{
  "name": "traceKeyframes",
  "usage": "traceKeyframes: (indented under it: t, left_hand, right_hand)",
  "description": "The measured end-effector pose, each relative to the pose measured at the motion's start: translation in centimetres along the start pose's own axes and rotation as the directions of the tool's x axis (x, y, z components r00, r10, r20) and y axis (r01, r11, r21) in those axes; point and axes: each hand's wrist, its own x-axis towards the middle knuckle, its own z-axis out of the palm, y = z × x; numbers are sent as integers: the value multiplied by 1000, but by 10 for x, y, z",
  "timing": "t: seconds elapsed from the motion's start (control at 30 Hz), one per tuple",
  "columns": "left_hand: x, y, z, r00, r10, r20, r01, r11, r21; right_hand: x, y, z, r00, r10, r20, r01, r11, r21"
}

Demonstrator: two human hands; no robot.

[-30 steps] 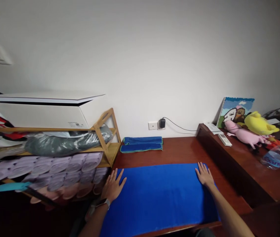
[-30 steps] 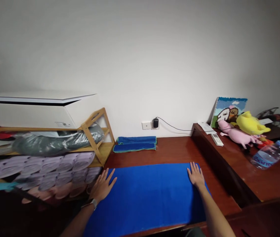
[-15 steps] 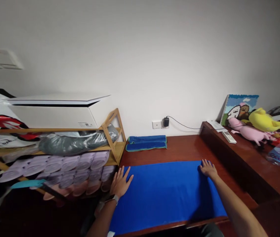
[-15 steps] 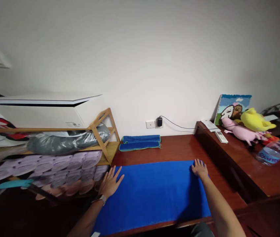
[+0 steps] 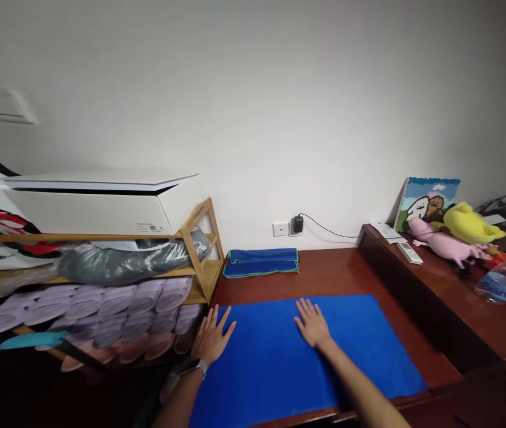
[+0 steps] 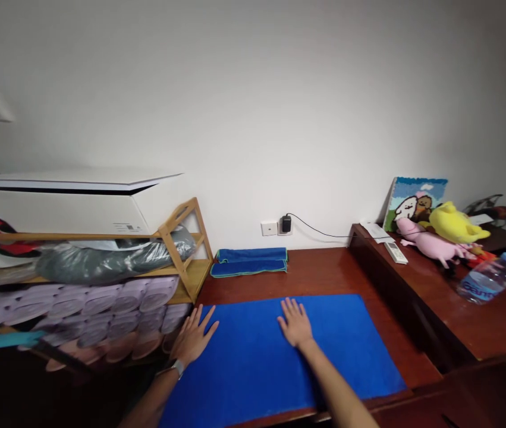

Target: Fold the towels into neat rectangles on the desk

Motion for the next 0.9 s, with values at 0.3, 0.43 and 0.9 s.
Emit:
traceKeyframes:
  t: [0.3, 0.43, 0.9]
  left_hand:
    - [1, -1, -3, 1000, 0, 10, 0, 1000, 12]
    - [2, 1, -7, 999, 3, 50, -4, 1000, 15]
    - [-61, 64, -47, 952, 305, -8, -305, 951, -56]
  right_hand:
    - [-48, 244, -51, 853, 520, -44, -518, 835, -186]
    - [-46, 243, -55, 844, 536, -19, -531, 830, -170]
    - [-66, -79, 13, 987, -86, -136, 106, 983, 151]
